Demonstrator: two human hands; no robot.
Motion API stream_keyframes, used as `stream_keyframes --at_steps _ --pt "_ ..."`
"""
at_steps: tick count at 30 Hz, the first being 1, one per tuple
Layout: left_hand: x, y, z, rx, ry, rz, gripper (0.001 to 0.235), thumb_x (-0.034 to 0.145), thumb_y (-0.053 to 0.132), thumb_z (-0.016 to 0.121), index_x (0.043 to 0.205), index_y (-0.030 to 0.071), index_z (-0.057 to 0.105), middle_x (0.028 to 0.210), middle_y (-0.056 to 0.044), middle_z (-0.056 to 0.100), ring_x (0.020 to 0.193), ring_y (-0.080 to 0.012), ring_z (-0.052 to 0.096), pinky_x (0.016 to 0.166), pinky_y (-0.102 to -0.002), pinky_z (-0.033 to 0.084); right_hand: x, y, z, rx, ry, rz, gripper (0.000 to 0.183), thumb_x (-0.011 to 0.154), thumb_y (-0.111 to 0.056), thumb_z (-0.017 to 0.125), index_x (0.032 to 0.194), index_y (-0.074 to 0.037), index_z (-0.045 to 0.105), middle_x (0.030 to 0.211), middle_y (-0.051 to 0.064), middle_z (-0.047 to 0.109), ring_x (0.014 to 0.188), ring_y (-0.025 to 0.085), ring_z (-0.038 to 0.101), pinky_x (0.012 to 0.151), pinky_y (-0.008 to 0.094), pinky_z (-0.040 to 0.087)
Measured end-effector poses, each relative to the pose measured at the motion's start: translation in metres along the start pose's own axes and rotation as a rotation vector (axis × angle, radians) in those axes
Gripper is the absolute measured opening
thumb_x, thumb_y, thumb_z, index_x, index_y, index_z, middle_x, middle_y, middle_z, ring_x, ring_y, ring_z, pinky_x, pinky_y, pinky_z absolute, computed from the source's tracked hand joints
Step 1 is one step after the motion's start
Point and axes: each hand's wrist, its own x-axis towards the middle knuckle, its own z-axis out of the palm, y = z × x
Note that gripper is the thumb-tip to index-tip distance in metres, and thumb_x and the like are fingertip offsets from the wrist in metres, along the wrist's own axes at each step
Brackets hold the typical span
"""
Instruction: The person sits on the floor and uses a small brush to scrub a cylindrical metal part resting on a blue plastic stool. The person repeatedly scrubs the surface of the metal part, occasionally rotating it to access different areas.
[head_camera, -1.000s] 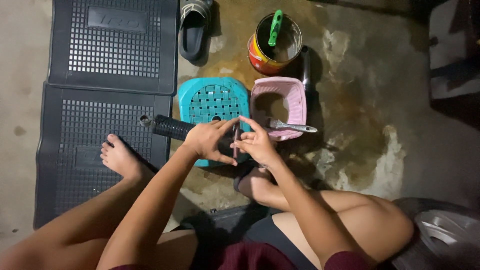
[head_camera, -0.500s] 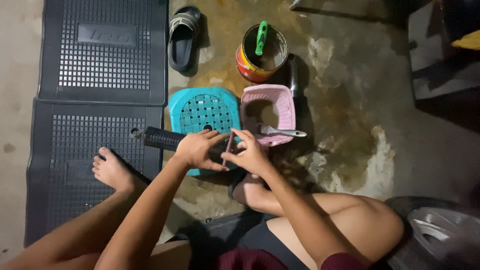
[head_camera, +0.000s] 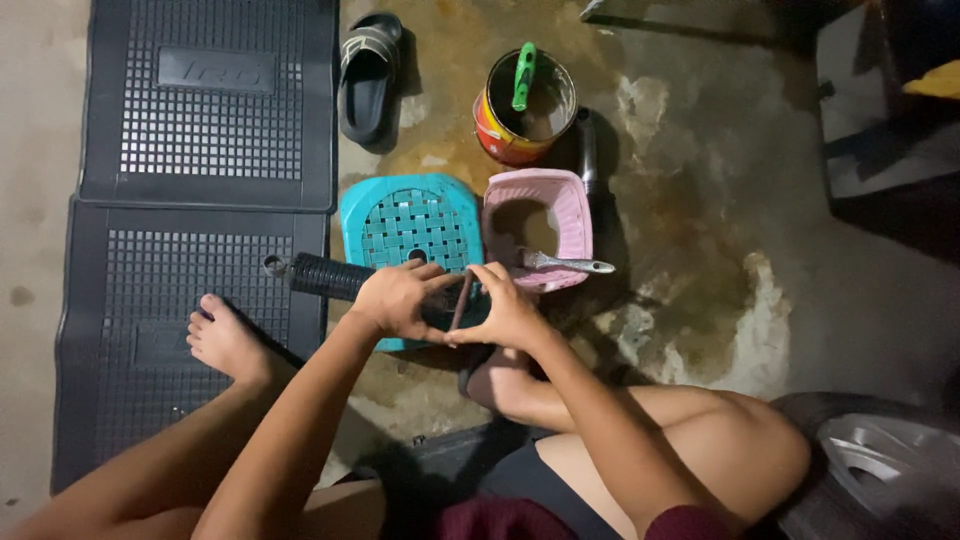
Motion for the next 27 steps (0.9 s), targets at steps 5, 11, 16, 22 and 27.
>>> stream_keyframes --at_steps 5,11,16,22,27 --pt "0.018 -0.033 0.052 0.115 0.107 0.02 0.074 0.068 0.062 0.077 0.126 0.019 0.062 0.115 -0.006 0.065 0.108 -0.031 0.066 0.092 -0.045 0.059 0.005 0.037 -0.006 0.033 0.059 -0.036 0.115 0.049 -0.05 0.099 0.141 0.001 0.053 0.129 0.023 0.053 0.121 0.041 0.056 0.108 0.051 0.045" --pt "0.013 -0.038 0.059 0.133 0.183 0.11 0.046 0.076 0.047 0.08 0.108 0.015 0.071 0.107 -0.005 0.067 0.102 -0.0289 0.066 0.085 -0.041 0.06 -0.005 0.049 -0.004 -0.045 0.117 -0.163 0.114 0.049 -0.05 0.101 0.142 -0.005 0.054 0.13 0.017 0.053 0.121 0.036 0.057 0.107 0.045 0.044" --pt "0.02 -0.041 0.059 0.15 0.132 0.105 0.045 0.086 0.047 0.075 0.115 0.013 0.069 0.107 -0.005 0.068 0.102 -0.0263 0.067 0.086 -0.037 0.058 -0.011 0.038 0.017 -0.248 0.086 -0.322 0.117 0.049 -0.067 0.095 0.141 -0.007 0.055 0.139 0.017 0.05 0.132 0.037 0.05 0.112 0.048 0.038" --pt "0.014 -0.032 0.057 0.178 0.182 0.089 0.053 0.084 0.049 0.076 0.116 0.01 0.064 0.104 -0.006 0.064 0.102 -0.0291 0.065 0.074 -0.041 0.061 -0.005 0.032 0.025 -0.243 0.198 -0.354 0.118 0.049 -0.061 0.098 0.14 -0.002 0.054 0.15 0.029 0.042 0.141 0.054 0.036 0.118 0.064 0.027" --pt "0.014 -0.037 0.079 0.295 0.271 0.049 0.055 0.078 0.053 0.079 0.116 0.017 0.061 0.101 0.0 0.061 0.102 -0.0227 0.064 0.071 -0.037 0.06 0.004 0.035 0.016 -0.263 0.178 -0.277 0.114 0.052 -0.059 0.098 0.138 0.001 0.054 0.15 0.032 0.041 0.141 0.059 0.033 0.117 0.068 0.023"
